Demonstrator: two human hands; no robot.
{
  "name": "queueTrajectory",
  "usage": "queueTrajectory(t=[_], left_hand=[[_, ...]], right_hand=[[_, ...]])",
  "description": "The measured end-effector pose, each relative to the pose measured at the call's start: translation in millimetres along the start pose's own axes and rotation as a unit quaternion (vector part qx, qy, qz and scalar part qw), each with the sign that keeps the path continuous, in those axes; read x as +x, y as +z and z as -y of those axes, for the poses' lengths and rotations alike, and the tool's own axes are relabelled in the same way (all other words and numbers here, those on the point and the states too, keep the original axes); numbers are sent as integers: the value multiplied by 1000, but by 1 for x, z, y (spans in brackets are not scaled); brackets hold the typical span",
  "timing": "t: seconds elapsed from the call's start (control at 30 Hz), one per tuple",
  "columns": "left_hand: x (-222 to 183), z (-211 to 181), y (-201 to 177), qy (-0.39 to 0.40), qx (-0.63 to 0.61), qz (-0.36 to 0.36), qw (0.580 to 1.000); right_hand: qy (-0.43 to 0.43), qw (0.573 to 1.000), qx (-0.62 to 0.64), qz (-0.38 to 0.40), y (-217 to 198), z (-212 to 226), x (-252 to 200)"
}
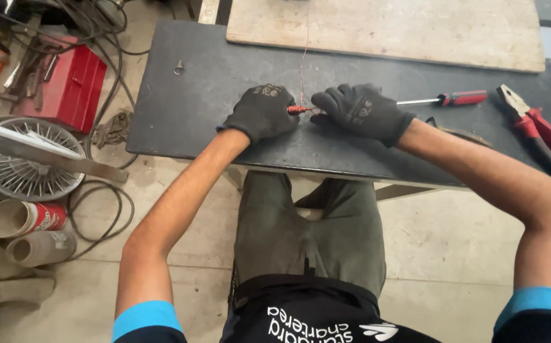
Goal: Winding copper wire around a component and inspecting a motor stator at a workbench.
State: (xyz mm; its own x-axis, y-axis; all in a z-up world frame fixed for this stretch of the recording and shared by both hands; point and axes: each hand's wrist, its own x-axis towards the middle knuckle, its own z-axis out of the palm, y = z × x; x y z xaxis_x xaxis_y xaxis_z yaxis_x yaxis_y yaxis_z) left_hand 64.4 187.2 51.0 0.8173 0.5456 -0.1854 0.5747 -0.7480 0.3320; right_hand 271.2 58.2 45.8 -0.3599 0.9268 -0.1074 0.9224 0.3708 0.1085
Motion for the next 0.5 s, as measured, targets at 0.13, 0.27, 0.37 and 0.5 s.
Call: queueTrajectory(t=[0.13, 0.27, 0.37, 0.5], left_hand=[[8, 6, -5, 14, -9, 9, 1000], [-1, 5, -17, 29, -39, 44, 998], [-5, 3, -21, 48, -42, 34, 997], [10, 8, -10, 44, 0, 6, 999]], right_hand=[[-36, 991, -113, -61, 29, -13, 6], [-41, 973, -218, -68, 49, -13, 15], [-28, 986, -159, -49, 52, -15, 19], [-63, 988, 112, -82, 13, 2, 13]])
